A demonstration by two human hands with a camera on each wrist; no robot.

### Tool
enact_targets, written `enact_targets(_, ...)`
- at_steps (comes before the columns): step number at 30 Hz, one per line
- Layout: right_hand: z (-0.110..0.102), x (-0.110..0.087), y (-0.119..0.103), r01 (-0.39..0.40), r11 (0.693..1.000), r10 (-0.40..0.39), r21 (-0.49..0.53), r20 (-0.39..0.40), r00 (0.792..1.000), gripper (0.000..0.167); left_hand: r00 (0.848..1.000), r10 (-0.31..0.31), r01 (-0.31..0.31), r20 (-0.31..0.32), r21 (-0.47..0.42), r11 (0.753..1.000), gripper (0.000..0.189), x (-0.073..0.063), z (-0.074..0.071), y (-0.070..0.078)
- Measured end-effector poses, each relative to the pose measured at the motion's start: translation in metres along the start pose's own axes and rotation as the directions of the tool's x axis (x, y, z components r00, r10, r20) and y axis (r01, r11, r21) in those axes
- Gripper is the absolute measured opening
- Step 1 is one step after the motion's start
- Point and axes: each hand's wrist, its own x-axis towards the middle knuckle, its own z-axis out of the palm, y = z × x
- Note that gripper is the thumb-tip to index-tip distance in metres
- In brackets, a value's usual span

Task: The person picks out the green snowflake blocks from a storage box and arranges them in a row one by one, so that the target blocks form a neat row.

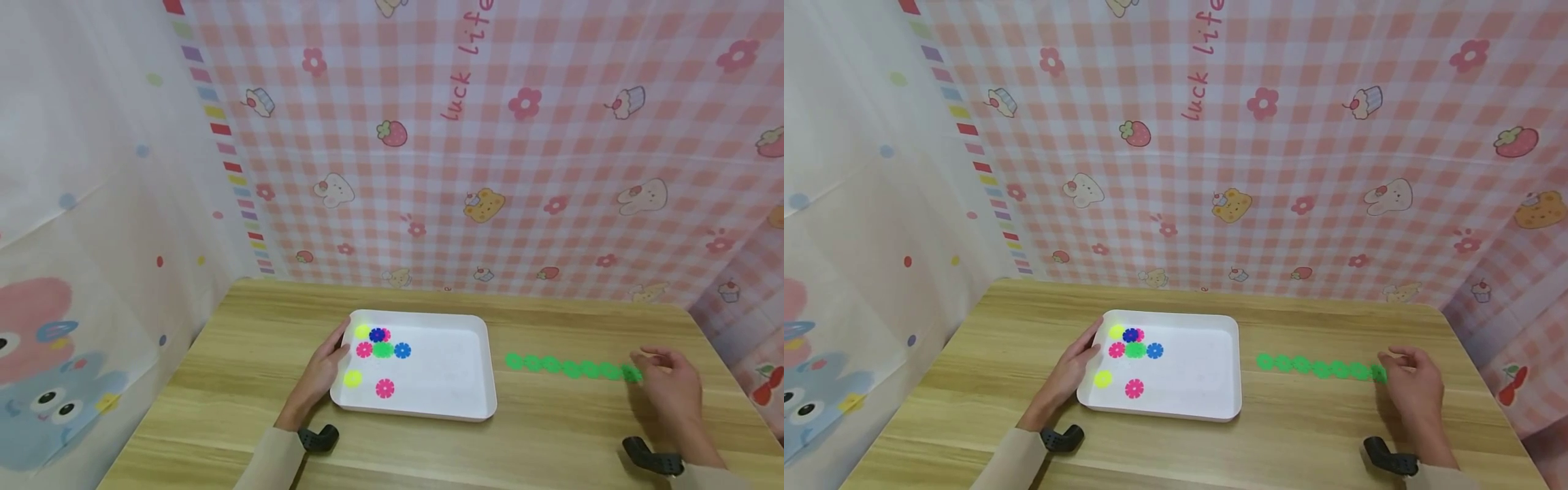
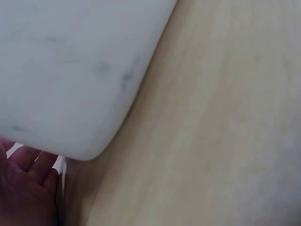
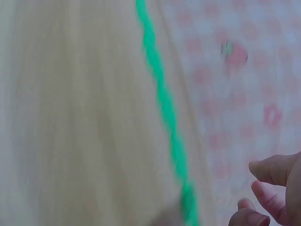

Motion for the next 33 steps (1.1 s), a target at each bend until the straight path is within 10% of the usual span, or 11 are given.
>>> enact_targets(13,0.063,-0.048,-0.094,0.366,0.926,-0.378,0.098,0.29,0.879,0.043,1.0,0.001,-0.001,-0.008,0.0,1.0,0.053,0.0,0.001,0.0)
enact_targets(21,0.116,-0.072,-0.139,0.349,0.911,-0.412,0.222,0.429,0.803,0.03,1.0,-0.006,0.006,-0.01,0.009,1.0,0.053,0.0,0.0,0.001)
enact_targets(33,0.193,-0.1,-0.182,0.19,0.965,-0.264,0.183,0.639,0.722,0.018,1.0,-0.01,0.01,-0.001,0.003,1.0,0.053,-0.001,0.0,0.001)
